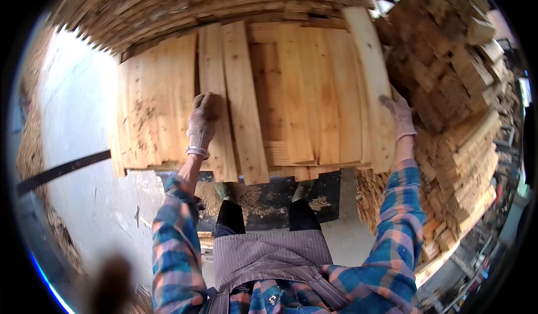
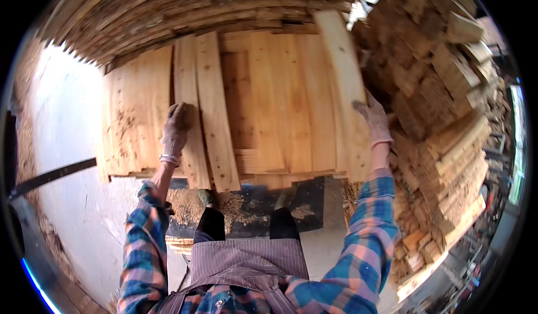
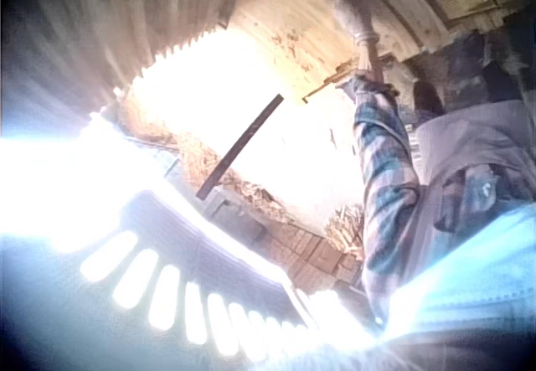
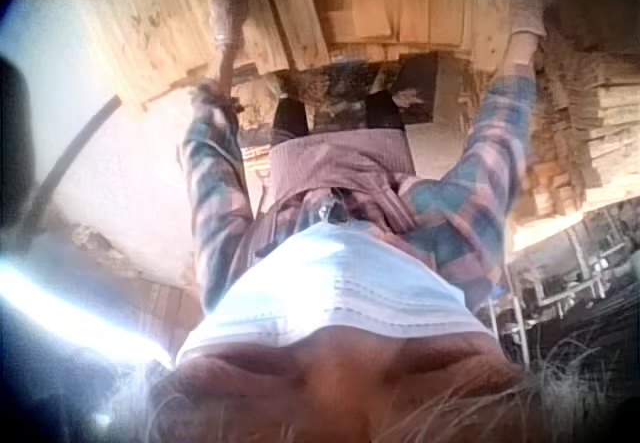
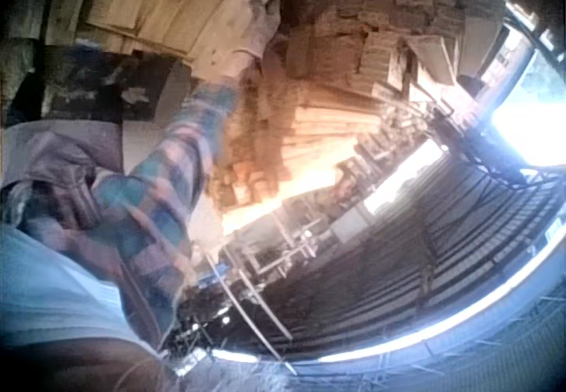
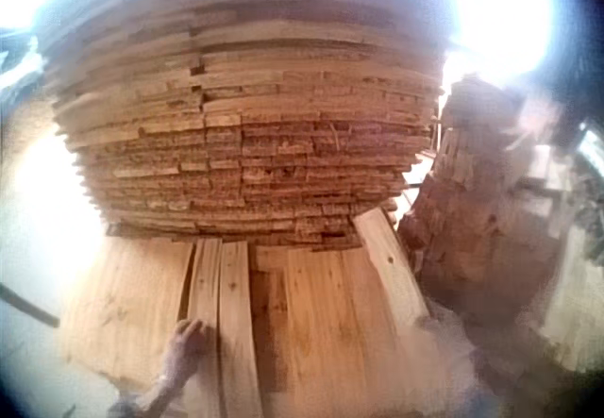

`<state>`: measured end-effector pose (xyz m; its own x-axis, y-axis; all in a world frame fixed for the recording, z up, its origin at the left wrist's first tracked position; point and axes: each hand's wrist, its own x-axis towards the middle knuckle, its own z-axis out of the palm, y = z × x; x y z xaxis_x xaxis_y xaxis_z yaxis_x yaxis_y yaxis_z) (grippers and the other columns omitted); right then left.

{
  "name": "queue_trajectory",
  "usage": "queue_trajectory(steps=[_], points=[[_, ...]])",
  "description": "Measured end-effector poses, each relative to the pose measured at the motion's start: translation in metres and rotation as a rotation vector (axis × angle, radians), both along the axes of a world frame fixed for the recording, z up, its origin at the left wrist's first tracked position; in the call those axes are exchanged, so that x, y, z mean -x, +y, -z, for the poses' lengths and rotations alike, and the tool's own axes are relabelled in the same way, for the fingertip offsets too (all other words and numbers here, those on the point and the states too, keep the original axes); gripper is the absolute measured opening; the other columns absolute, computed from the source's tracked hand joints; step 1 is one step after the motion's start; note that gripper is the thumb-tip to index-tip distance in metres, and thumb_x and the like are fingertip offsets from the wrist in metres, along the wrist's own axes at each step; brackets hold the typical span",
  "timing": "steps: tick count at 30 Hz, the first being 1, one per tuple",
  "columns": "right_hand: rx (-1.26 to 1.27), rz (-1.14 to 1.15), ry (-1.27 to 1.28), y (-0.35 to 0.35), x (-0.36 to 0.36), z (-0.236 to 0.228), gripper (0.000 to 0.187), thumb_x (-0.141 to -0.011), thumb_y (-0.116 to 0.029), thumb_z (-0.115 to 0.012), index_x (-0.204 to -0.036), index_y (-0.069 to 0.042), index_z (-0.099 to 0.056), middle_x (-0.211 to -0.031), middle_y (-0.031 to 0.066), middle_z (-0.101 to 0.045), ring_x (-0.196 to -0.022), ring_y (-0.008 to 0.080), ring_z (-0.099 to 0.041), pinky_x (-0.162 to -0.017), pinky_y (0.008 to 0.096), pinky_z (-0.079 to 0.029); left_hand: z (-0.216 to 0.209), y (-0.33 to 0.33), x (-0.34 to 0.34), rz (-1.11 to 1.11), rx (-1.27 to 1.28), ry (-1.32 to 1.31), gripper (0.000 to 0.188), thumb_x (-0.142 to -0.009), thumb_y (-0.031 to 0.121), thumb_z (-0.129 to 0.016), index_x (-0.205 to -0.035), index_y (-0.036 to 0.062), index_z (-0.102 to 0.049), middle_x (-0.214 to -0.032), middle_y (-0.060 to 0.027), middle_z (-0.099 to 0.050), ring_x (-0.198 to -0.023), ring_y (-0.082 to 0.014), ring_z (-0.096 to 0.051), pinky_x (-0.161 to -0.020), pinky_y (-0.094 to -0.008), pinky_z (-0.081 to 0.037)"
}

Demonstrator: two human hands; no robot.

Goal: The person repeatedly picks up wooden planks from a pile and places them onto a growing stack. They handle the planks one at a time or in small groups, aligning them as they build the stack higher.

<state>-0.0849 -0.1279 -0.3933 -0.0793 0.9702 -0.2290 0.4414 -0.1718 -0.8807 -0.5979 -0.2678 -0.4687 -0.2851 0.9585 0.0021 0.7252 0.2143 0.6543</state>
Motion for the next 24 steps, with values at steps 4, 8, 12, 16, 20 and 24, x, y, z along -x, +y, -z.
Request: queue_trajectory(steps=[4, 8, 12, 16, 20, 24], points=[[0.216, 0.104, 0.012, 0.01, -0.035, 0.053, 0.04, -0.085, -0.013, -0.064, -0.122, 0.001, -0.057, -0.102, 0.0037, -0.065, -0.084, 0.0112, -0.059, -0.078, 0.0241, -0.049, -0.015, -0.004, 0.023, -0.036, -0.275, 0.247, 0.054, -0.079, 0.008, -0.067, -0.131, 0.0088, -0.052, -0.134, -0.0145, -0.051, -0.12, -0.035, -0.051, -0.099, -0.0381, -0.045], [0.2, 0.089, 0.087, 0.008, -0.014, 0.055, 0.038, -0.088, -0.013, -0.061, -0.122, 0.003, -0.057, -0.101, 0.0058, -0.064, -0.083, 0.0122, -0.061, -0.075, 0.0249, -0.051, 0.008, -0.041, 0.072, -0.236, -0.034, 0.626, 0.065, -0.09, 0.044, -0.054, -0.14, 0.0056, -0.04, -0.144, -0.0237, -0.037, -0.135, -0.0408, -0.031, -0.111, -0.0483, -0.025], [0.144, 0.174, 0.166, -0.016, 0.004, 0.08, 0.029, -0.082, 0.0, -0.054, -0.109, 0.005, -0.061, -0.092, 0.0065, -0.067, -0.079, 0.0117, -0.062, -0.067, 0.0202, -0.051, 0.013, -0.03, 0.044, -0.168, 0.225, 0.775, 0.075, -0.09, 0.056, -0.043, -0.146, 0.0077, -0.029, -0.149, -0.029, -0.024, -0.138, -0.0462, -0.02, -0.114, -0.0523, -0.013], [0.197, 0.22, 0.367, -0.022, 0.065, 0.083, 0.034, -0.082, 0.008, -0.046, -0.113, 0.007, -0.058, -0.092, 0.0093, -0.067, -0.079, 0.0116, -0.062, -0.066, 0.02, -0.05, 0.007, -0.029, 0.048, -0.173, 0.238, 0.764, 0.077, -0.089, 0.059, -0.043, -0.144, 0.0062, -0.031, -0.147, -0.0305, -0.026, -0.137, -0.047, -0.021, -0.114, -0.0526, -0.014], [0.228, 0.14, 0.285, -0.01, 0.079, 0.08, 0.038, -0.081, 0.009, -0.048, -0.118, 0.008, -0.055, -0.093, 0.011, -0.067, -0.079, 0.0113, -0.061, -0.065, 0.0204, -0.049, 0.015, -0.027, 0.052, -0.184, 0.193, 0.766, 0.077, -0.089, 0.061, -0.04, -0.144, 0.0072, -0.033, -0.148, -0.0284, -0.027, -0.138, -0.0458, -0.022, -0.115, -0.0509, -0.013], [0.155, 0.195, 0.573, -0.012, 0.052, 0.083, 0.041, -0.081, 0.008, -0.055, -0.122, 0.007, -0.056, -0.094, 0.0094, -0.067, -0.08, 0.0112, -0.06, -0.068, 0.0201, -0.048, 0.012, -0.022, 0.043, -0.188, 0.226, 0.708, 0.071, -0.092, 0.056, -0.04, -0.144, 0.0084, -0.035, -0.149, -0.0261, -0.027, -0.138, -0.0446, -0.022, -0.115, -0.0505, -0.013]])
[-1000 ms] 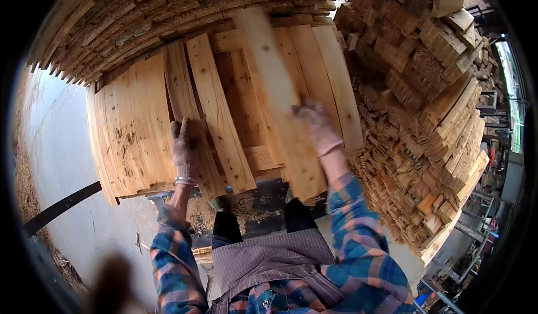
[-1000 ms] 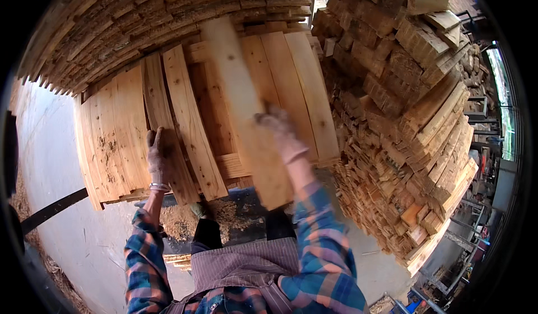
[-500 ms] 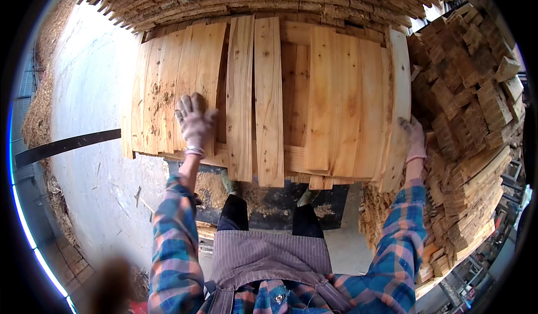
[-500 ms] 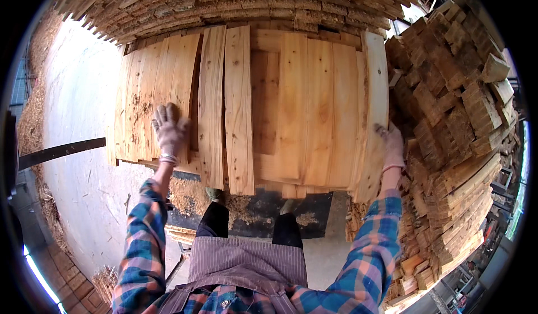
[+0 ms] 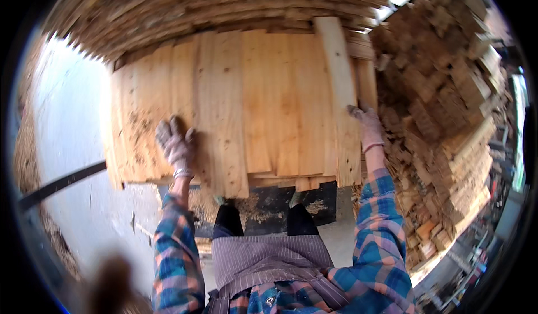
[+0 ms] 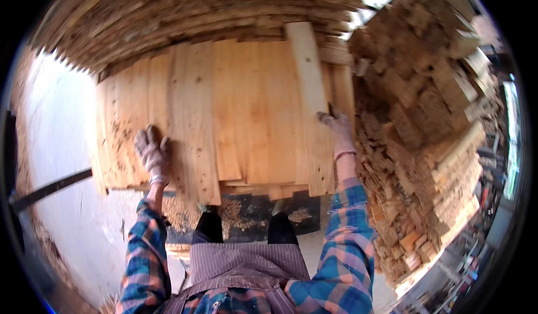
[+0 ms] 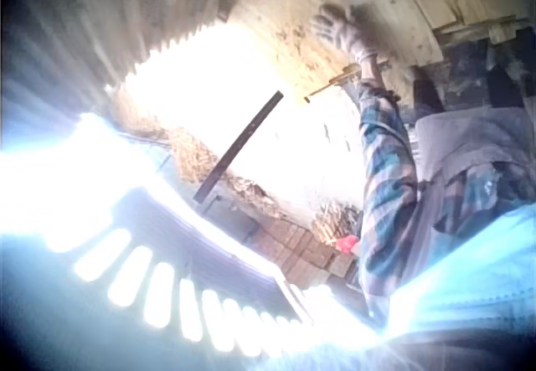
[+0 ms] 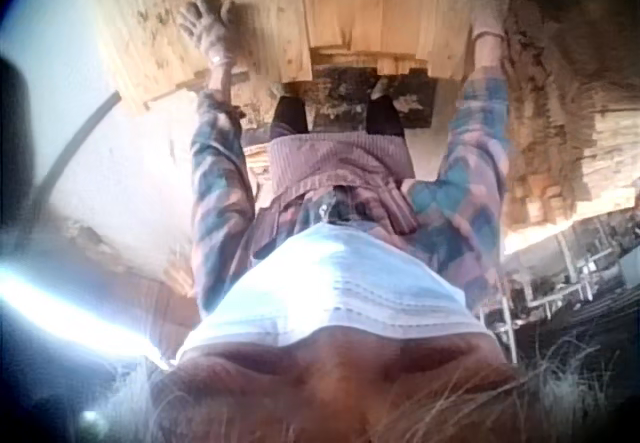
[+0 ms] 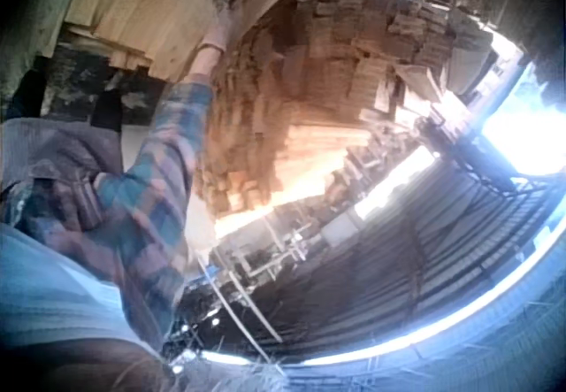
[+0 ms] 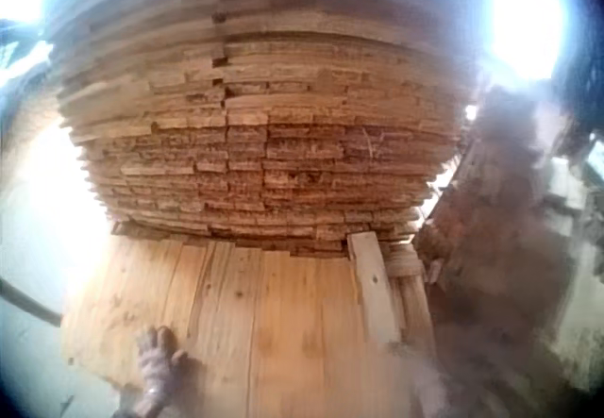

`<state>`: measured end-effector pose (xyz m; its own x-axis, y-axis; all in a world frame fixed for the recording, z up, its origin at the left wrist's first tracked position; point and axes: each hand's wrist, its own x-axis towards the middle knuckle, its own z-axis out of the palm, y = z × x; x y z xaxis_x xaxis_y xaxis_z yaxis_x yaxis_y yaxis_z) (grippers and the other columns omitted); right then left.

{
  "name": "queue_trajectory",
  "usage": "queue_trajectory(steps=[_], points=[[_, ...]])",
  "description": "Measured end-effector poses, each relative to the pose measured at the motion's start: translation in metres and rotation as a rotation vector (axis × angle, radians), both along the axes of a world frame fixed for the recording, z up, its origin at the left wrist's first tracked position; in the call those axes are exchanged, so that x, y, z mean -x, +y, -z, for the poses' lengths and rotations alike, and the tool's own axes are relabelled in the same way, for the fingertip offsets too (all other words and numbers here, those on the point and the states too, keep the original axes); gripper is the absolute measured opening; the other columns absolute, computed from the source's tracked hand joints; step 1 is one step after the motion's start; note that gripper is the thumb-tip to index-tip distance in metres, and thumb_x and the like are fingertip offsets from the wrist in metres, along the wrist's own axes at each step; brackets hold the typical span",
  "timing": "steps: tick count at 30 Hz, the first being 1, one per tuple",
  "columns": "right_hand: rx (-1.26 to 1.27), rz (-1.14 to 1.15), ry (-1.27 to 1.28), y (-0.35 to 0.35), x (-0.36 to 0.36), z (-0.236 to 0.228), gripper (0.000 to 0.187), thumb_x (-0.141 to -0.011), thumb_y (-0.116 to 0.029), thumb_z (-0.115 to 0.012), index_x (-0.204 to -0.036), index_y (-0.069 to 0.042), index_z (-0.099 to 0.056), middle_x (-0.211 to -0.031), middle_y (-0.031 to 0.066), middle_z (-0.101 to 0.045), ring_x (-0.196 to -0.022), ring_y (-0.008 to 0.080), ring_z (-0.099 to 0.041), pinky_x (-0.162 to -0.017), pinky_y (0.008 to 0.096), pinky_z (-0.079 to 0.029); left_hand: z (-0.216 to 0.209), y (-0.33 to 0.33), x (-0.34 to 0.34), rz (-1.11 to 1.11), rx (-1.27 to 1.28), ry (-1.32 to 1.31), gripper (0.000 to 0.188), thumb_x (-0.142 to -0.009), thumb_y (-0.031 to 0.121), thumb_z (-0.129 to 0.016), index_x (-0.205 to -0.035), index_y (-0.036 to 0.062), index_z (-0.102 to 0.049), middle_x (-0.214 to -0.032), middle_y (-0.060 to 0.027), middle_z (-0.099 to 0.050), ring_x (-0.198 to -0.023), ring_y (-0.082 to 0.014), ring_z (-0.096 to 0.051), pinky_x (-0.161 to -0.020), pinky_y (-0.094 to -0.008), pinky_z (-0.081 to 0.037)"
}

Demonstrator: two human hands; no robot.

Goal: The person repeatedly picks up wooden planks from a pile and places them onto a growing stack. They handle the planks one at a time or in small groups, aligning them as they build the stack higher.

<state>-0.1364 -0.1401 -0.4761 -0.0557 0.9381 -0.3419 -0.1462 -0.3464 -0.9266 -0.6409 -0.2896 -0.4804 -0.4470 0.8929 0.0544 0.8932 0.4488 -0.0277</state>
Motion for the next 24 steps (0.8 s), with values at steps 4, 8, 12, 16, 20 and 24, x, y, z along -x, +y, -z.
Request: queue_trajectory(steps=[4, 8, 12, 16, 20, 24], points=[[0.038, 0.053, -0.223, 0.005, -0.024, -0.024, 0.043, -0.082, -0.009, -0.069, -0.123, -0.001, -0.06, -0.098, 0.0028, -0.067, -0.083, 0.0108, -0.06, -0.076, 0.0222, -0.049, 0.006, -0.01, 0.012, 0.032, -0.045, 0.06, 0.068, -0.093, 0.052, -0.042, -0.144, 0.0078, -0.035, -0.148, -0.0262, -0.029, -0.137, -0.0456, -0.023, -0.114, -0.052, -0.014], [0.04, 0.143, -0.386, -0.007, -0.067, -0.008, 0.043, -0.083, -0.02, -0.07, -0.121, -0.002, -0.062, -0.098, 0.0014, -0.068, -0.084, 0.012, -0.062, -0.079, 0.0241, -0.05, 0.005, 0.001, -0.002, 0.044, 0.001, 0.141, 0.068, -0.093, 0.051, -0.045, -0.144, 0.0075, -0.035, -0.146, -0.0247, -0.033, -0.136, -0.0428, -0.027, -0.114, -0.0492, -0.018], [0.096, -0.019, -0.591, -0.002, -0.022, -0.014, 0.048, -0.084, -0.029, -0.069, -0.121, 0.0, -0.06, -0.099, 0.0071, -0.069, -0.087, 0.0189, -0.065, -0.079, 0.0285, -0.052, -0.001, -0.003, -0.003, 0.048, -0.035, 0.152, 0.065, -0.093, 0.047, -0.048, -0.143, 0.0075, -0.036, -0.146, -0.0232, -0.034, -0.136, -0.041, -0.028, -0.114, -0.0485, -0.02], [0.002, -0.071, -0.882, -0.002, -0.009, -0.005, 0.063, -0.079, -0.036, -0.071, -0.127, 0.0, -0.054, -0.101, 0.0164, -0.068, -0.089, 0.0261, -0.065, -0.078, 0.0348, -0.052, 0.003, 0.001, -0.003, 0.08, -0.079, 0.125, 0.063, -0.093, 0.046, -0.046, -0.143, 0.0082, -0.036, -0.146, -0.0239, -0.034, -0.136, -0.0402, -0.029, -0.114, -0.0476, -0.019], [-0.071, -0.233, -1.447, -0.012, 0.046, -0.061, 0.082, -0.072, -0.042, -0.075, -0.137, -0.004, -0.042, -0.109, 0.0224, -0.062, -0.098, 0.0287, -0.062, -0.082, 0.0385, -0.051, -0.003, -0.006, 0.002, 0.014, -0.063, 0.114, 0.062, -0.093, 0.046, -0.048, -0.143, 0.0107, -0.038, -0.143, -0.0258, -0.037, -0.133, -0.0436, -0.03, -0.113, -0.049, -0.02], [-0.149, -0.095, -1.341, -0.004, -0.001, -0.052, 0.094, -0.065, -0.043, -0.075, -0.142, -0.008, -0.035, -0.106, 0.0214, -0.063, -0.094, 0.0302, -0.064, -0.08, 0.0404, -0.052, -0.004, 0.0, -0.002, -0.005, -0.021, 0.016, 0.062, -0.093, 0.047, -0.048, -0.143, 0.0109, -0.038, -0.145, -0.0249, -0.034, -0.135, -0.0425, -0.027, -0.113, -0.0487, -0.019]])
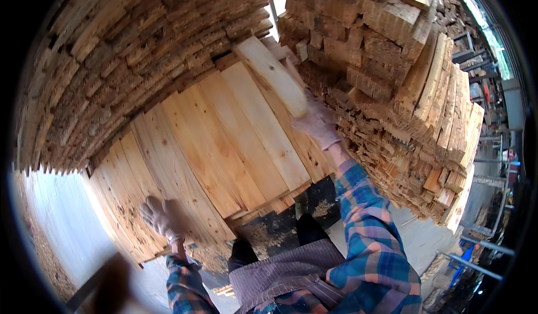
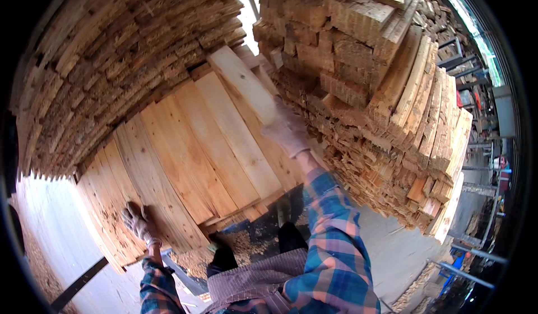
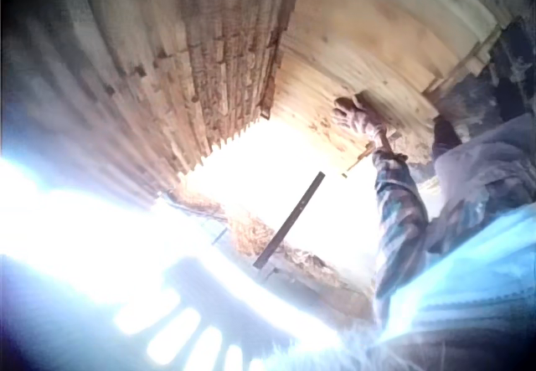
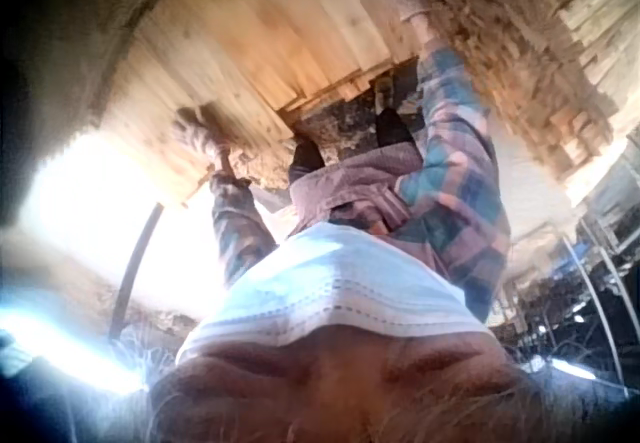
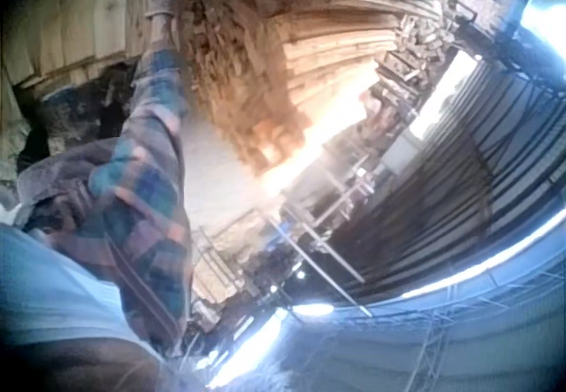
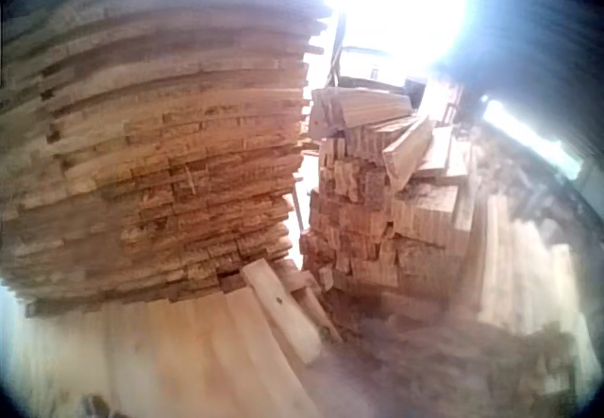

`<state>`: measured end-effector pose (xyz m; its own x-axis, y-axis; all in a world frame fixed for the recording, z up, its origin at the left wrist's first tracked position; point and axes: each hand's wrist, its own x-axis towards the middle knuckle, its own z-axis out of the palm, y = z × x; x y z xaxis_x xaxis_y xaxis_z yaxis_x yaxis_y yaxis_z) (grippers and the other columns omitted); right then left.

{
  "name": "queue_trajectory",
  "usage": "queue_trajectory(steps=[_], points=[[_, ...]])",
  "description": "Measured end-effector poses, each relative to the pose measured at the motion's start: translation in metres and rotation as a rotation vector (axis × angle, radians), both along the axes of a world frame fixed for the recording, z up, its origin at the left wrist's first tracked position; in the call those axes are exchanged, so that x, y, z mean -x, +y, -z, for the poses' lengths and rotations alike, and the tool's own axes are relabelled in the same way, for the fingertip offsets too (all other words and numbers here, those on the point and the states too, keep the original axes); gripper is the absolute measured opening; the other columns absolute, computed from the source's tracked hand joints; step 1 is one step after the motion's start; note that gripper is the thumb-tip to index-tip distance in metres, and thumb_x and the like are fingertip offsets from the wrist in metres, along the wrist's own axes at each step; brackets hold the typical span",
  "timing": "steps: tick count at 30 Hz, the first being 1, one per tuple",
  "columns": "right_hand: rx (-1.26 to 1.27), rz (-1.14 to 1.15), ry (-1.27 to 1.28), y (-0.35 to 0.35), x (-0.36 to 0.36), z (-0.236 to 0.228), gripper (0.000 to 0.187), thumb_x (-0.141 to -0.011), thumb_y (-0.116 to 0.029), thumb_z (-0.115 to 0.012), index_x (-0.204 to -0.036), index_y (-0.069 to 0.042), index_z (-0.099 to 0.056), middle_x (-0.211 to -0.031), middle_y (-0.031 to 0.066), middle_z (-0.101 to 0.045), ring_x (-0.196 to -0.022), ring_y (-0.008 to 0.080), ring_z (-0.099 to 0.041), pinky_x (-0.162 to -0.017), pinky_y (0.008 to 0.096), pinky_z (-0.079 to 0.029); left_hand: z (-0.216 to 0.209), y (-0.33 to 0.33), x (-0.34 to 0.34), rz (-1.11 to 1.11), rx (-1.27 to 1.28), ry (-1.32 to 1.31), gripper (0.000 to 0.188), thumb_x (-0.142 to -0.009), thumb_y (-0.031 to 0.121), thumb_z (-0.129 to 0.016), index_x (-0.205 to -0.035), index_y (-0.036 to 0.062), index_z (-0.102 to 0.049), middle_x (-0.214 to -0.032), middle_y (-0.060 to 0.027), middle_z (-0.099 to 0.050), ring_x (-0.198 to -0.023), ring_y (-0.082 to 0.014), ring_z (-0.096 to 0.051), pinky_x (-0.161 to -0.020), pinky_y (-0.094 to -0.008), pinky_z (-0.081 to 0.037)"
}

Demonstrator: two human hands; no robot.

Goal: The person repeatedly picks up wooden planks from a pile and places them onto a growing stack. They handle the planks one at a time or in small groups, aligning them as they build the stack higher.

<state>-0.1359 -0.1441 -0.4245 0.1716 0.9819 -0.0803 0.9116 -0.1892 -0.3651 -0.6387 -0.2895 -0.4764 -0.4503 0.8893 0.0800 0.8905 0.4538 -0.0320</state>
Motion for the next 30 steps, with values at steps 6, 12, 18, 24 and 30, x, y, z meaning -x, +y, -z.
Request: queue_trajectory(steps=[6, 12, 18, 24, 30], points=[[-0.384, -0.044, 0.18, -0.008, -0.063, 0.059, 0.053, -0.077, -0.016, -0.07, -0.127, -0.007, -0.055, -0.116, 0.0145, -0.061, -0.104, 0.0277, -0.06, -0.086, 0.0382, -0.05, -0.012, 0.009, -0.014, -0.041, 0.196, 0.045, 0.066, -0.094, 0.048, -0.043, -0.143, 0.0056, -0.034, -0.148, -0.0234, -0.03, -0.137, -0.0394, -0.025, -0.114, -0.0462, -0.018], [-0.129, 0.169, 0.779, 0.0, -0.044, 0.058, 0.044, -0.084, -0.002, -0.059, -0.128, -0.01, -0.058, -0.118, 0.0111, -0.063, -0.082, 0.0228, -0.067, -0.07, 0.0311, -0.054, 0.004, -0.007, 0.006, -0.033, 0.144, 0.236, 0.066, -0.096, 0.052, -0.037, -0.146, 0.0096, -0.03, -0.148, -0.02, -0.033, -0.138, -0.0351, -0.028, -0.114, -0.0426, -0.021], [-0.057, 0.05, -0.025, -0.039, -0.029, 0.005, 0.038, -0.087, -0.013, -0.056, -0.125, -0.009, -0.058, -0.109, 0.0162, -0.064, -0.081, 0.0272, -0.067, -0.07, 0.0354, -0.054, -0.053, 0.005, -0.037, -0.126, 0.306, 0.019, 0.072, -0.093, 0.051, -0.04, -0.147, 0.0057, -0.025, -0.152, -0.0202, -0.025, -0.141, -0.0336, -0.021, -0.114, -0.0439, -0.018], [-0.256, -0.091, -0.091, -0.105, -0.063, -0.121, 0.048, -0.083, -0.019, -0.056, -0.13, -0.014, -0.053, -0.11, 0.0124, -0.063, -0.096, 0.0295, -0.062, -0.082, 0.041, -0.05, -0.05, 0.05, -0.049, 0.186, -0.228, -0.726, 0.064, -0.087, 0.028, -0.064, -0.139, -0.0007, -0.04, -0.142, -0.025, -0.039, -0.131, -0.0347, -0.04, -0.109, -0.0393, -0.031], [-0.522, 0.263, 0.032, -0.113, -0.212, -0.206, 0.048, -0.088, -0.034, -0.061, -0.13, -0.013, -0.052, -0.1, 0.0109, -0.062, -0.084, 0.0217, -0.058, -0.074, 0.0292, -0.049, -0.265, 0.155, -0.397, 0.906, -0.266, -1.577, 0.075, -0.083, 0.007, -0.065, -0.147, 0.0009, -0.026, -0.149, -0.0205, -0.031, -0.138, -0.0298, -0.032, -0.112, -0.0362, -0.029]])
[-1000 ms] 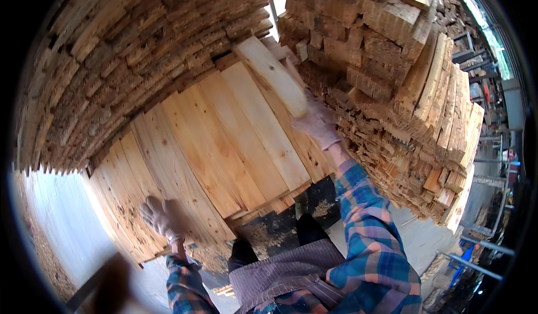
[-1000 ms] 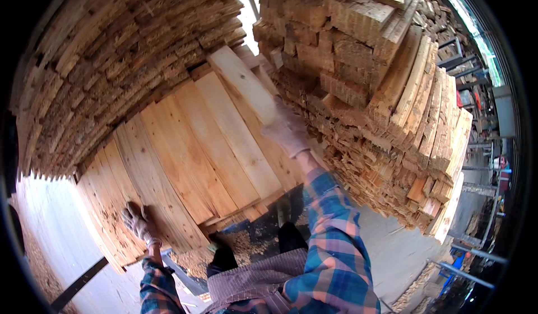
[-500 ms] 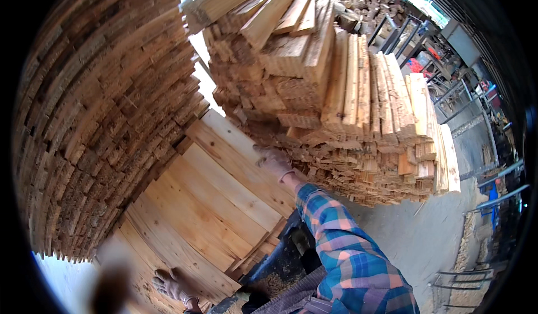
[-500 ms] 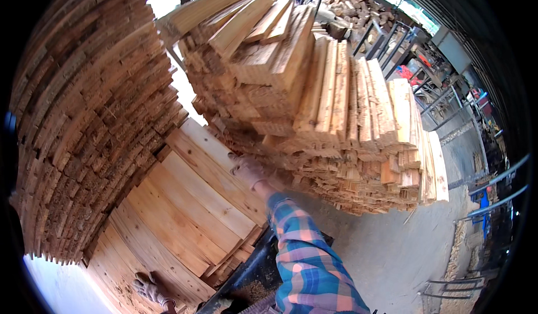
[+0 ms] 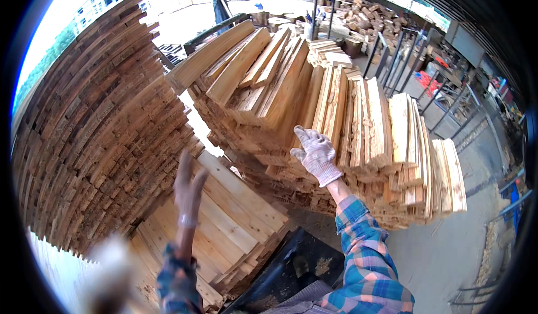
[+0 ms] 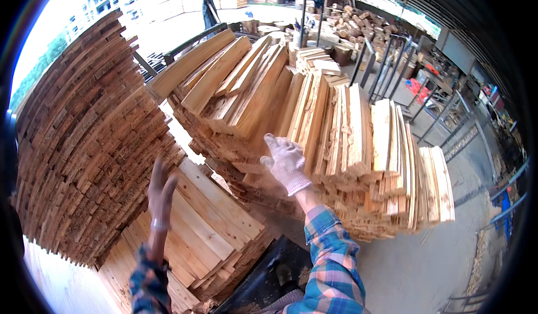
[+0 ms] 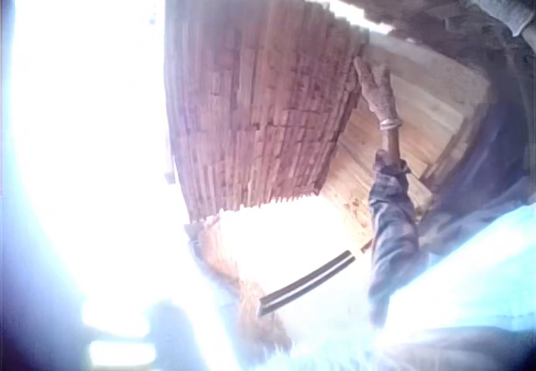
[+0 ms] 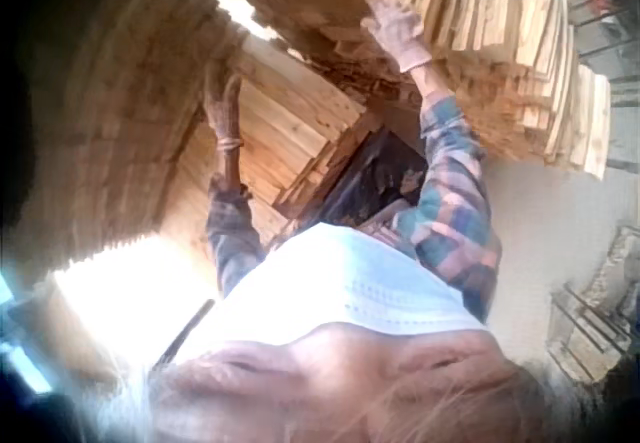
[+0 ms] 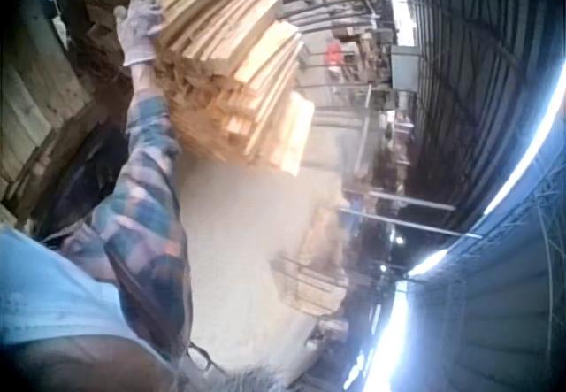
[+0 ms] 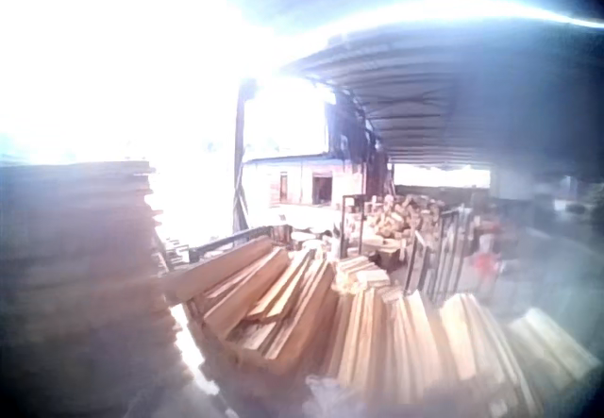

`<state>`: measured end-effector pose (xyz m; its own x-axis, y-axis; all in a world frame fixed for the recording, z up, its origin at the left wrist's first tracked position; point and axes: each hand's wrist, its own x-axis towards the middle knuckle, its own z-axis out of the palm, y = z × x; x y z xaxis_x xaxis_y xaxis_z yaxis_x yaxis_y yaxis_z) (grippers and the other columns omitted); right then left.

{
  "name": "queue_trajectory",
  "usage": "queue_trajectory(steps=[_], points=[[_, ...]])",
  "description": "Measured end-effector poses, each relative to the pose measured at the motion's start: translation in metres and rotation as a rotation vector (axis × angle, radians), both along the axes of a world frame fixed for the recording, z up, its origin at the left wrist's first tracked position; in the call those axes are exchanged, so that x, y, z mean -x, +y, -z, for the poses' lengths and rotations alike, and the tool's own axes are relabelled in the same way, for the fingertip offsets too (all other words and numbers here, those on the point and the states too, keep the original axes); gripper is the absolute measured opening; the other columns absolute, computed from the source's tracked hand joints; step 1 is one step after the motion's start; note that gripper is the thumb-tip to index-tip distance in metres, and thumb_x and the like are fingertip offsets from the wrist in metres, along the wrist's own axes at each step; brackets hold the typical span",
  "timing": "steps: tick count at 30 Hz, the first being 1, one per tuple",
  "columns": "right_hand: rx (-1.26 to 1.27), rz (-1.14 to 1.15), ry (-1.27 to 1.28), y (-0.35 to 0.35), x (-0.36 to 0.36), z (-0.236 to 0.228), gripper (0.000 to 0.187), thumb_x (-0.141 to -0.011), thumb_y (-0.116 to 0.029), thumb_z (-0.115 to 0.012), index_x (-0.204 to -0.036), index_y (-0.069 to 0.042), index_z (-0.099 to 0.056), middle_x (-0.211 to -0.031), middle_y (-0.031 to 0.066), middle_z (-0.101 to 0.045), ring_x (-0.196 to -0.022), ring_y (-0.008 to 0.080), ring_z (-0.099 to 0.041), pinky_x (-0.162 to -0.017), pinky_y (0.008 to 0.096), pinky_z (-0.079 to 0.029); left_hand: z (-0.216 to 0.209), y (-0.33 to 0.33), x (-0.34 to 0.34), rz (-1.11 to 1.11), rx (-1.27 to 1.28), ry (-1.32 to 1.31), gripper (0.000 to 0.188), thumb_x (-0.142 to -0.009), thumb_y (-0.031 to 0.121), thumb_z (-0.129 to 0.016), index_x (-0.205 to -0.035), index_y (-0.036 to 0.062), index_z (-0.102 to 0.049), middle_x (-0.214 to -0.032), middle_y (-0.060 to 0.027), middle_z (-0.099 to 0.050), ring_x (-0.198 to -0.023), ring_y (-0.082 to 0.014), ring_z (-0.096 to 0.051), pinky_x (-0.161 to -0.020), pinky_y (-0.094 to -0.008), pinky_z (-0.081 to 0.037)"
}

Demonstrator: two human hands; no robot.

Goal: The person repeatedly picks up wooden planks from a pile and places them onto a growing stack. They handle the planks one at a time or in small groups, aligning them as they build the stack higher.

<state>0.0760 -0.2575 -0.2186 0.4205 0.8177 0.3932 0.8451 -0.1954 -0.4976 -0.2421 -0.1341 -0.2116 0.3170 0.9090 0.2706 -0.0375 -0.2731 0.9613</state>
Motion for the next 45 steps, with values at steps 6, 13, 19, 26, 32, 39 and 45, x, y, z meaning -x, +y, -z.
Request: queue_trajectory(steps=[6, 13, 19, 26, 32, 39, 45], points=[[0.446, 0.001, -0.68, 0.016, -0.01, 0.016, 0.058, -0.092, -0.057, -0.035, -0.129, -0.014, -0.049, -0.113, 0.0078, -0.051, -0.102, 0.0212, -0.047, -0.087, 0.0326, -0.041, -0.119, 0.094, -0.232, -0.134, -0.426, 0.685, 0.097, -0.075, 0.057, -0.068, -0.147, 0.0066, -0.026, -0.142, -0.0221, -0.041, -0.129, -0.0369, -0.043, -0.107, -0.044, -0.035], [0.327, 0.028, -0.62, 0.03, -0.035, 0.071, 0.062, -0.075, -0.057, -0.056, -0.118, -0.013, -0.053, -0.1, 0.0105, -0.049, -0.103, 0.0258, -0.04, -0.085, 0.0479, -0.028, -0.099, 0.16, -0.298, -0.274, -0.362, 1.171, 0.088, -0.074, 0.055, -0.072, -0.145, 0.0177, -0.035, -0.115, -0.0157, -0.064, -0.108, -0.0304, -0.06, -0.09, -0.0408, -0.049], [0.399, -0.104, -0.393, 0.019, -0.035, 0.032, 0.052, -0.09, -0.051, -0.045, -0.128, -0.015, -0.046, -0.113, 0.0117, -0.05, -0.119, 0.0324, -0.038, -0.098, 0.0567, -0.028, -0.106, 0.187, -0.286, -0.005, -0.348, 1.126, 0.08, -0.073, 0.052, -0.074, -0.139, 0.0163, -0.046, -0.123, -0.016, -0.061, -0.114, -0.0325, -0.057, -0.093, -0.0411, -0.046], [0.321, -0.094, -0.425, 0.029, -0.032, 0.04, 0.061, -0.076, -0.05, -0.06, -0.121, -0.01, -0.051, -0.105, 0.0146, -0.052, -0.105, 0.0278, -0.043, -0.089, 0.0502, -0.029, -0.117, 0.219, -0.267, -0.061, -0.428, 1.12, 0.049, -0.085, 0.031, -0.066, -0.128, 0.0166, -0.047, -0.105, -0.0177, -0.066, -0.099, -0.0353, -0.063, -0.081, -0.0433, -0.05], [0.503, 0.004, -0.684, 0.033, -0.026, 0.074, 0.059, -0.079, -0.052, -0.057, -0.121, -0.01, -0.052, -0.102, 0.0118, -0.054, -0.101, 0.0244, -0.045, -0.089, 0.0503, -0.03, -0.131, 0.135, -0.219, -0.072, -0.472, 1.101, 0.036, -0.078, 0.023, -0.067, -0.108, 0.0083, -0.053, -0.093, -0.0165, -0.066, -0.085, -0.0298, -0.064, -0.075, -0.0406, -0.049], [-0.29, -0.235, 0.354, 0.014, 0.047, 0.023, 0.067, -0.09, -0.052, -0.053, -0.139, -0.006, -0.043, -0.109, 0.0184, -0.062, -0.095, 0.0269, -0.062, -0.087, 0.0368, -0.047, -0.048, -0.034, 0.034, -0.306, -0.27, 0.754, 0.066, -0.068, 0.007, -0.073, -0.131, 0.0102, -0.053, -0.112, -0.0179, -0.064, -0.099, -0.0306, -0.065, -0.085, -0.0361, -0.052], [-0.219, -0.462, 1.617, 0.047, 0.171, 0.072, 0.053, -0.091, -0.032, -0.06, -0.13, 0.002, -0.048, -0.112, 0.0172, -0.064, -0.097, 0.0215, -0.065, -0.081, 0.0274, -0.053, 0.002, -0.164, 0.043, -0.375, -0.125, 0.879, 0.07, -0.064, 0.011, -0.078, -0.13, 0.0112, -0.054, -0.113, -0.0173, -0.063, -0.095, -0.0371, -0.064, -0.082, -0.0399, -0.053]])
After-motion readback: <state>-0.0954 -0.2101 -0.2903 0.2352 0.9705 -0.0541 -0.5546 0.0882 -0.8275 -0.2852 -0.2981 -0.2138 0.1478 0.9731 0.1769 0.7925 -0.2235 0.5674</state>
